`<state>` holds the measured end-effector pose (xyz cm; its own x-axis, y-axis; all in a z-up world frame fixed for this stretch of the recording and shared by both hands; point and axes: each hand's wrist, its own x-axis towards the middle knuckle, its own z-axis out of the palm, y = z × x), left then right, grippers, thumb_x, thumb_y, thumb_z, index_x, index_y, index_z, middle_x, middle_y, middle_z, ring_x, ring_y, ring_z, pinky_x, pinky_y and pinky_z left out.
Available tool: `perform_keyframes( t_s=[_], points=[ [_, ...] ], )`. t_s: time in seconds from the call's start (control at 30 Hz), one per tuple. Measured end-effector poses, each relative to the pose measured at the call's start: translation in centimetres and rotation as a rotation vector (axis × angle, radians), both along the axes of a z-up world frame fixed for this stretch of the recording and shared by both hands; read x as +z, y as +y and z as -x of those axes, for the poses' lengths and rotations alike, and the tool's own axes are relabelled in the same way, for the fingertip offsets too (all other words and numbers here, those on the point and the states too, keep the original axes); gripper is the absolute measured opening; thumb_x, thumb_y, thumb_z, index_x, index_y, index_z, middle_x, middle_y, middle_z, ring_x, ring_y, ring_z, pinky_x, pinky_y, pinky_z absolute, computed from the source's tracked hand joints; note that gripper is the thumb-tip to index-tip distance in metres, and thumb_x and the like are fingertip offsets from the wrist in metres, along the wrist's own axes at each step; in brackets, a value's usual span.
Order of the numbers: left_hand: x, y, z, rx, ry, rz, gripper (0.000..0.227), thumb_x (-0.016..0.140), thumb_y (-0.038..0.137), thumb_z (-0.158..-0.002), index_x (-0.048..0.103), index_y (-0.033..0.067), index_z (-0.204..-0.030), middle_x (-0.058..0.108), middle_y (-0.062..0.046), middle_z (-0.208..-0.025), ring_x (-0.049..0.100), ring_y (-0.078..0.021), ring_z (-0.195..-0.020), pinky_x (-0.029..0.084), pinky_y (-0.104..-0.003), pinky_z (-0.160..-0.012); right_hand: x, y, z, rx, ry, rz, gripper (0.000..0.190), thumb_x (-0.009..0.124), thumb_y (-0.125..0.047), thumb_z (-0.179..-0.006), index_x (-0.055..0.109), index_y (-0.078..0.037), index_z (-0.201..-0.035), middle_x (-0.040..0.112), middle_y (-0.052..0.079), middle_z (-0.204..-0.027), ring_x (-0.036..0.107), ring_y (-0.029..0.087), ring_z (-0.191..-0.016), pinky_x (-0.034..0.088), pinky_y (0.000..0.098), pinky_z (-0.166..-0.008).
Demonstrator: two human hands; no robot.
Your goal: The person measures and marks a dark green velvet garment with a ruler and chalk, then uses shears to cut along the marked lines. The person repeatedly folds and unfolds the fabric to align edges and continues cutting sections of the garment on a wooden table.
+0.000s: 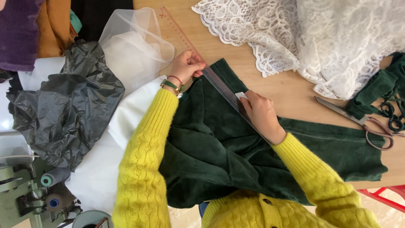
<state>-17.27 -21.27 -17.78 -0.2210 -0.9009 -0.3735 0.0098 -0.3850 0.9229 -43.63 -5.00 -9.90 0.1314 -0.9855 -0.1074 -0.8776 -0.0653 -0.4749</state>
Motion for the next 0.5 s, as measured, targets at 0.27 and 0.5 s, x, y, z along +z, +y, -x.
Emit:
perform_keyframes(
  t_s=[0.27,0.5],
  points=[
    [1.2,-0.1,0.7,0.033,-0.035,-0.068,0.028,0.084,0.006,-0.078,0.059,0.002,-0.09,0.071,-0.015,-0.072,0.072,-0.0164,-0.05,0.065,-0.021,-0.045,-0.6,-4.6,-2.8,-0.033,-0.072,-0.055,0.016,0.061,-0.018,-0.106,0.069,-0.006,-0.099,0.068,0.01,-0.076,0.072,0.024,-0.072,0.058,0.0321,-0.067],
    [2.6,0.0,1.1,0.063,-0.099,-0.11,0.025,0.082,0.005,-0.079,0.059,0.0019,-0.088,0.07,-0.016,-0.071,0.072,-0.0186,-0.048,0.065,-0.024,-0.043,0.1,-11.2,-8.0,-0.025,-0.087,0.023,0.015,0.063,-0.018,-0.104,0.07,-0.004,-0.105,0.072,0.016,-0.084,0.075,0.032,-0.079,0.06,0.0412,-0.068]
  ],
)
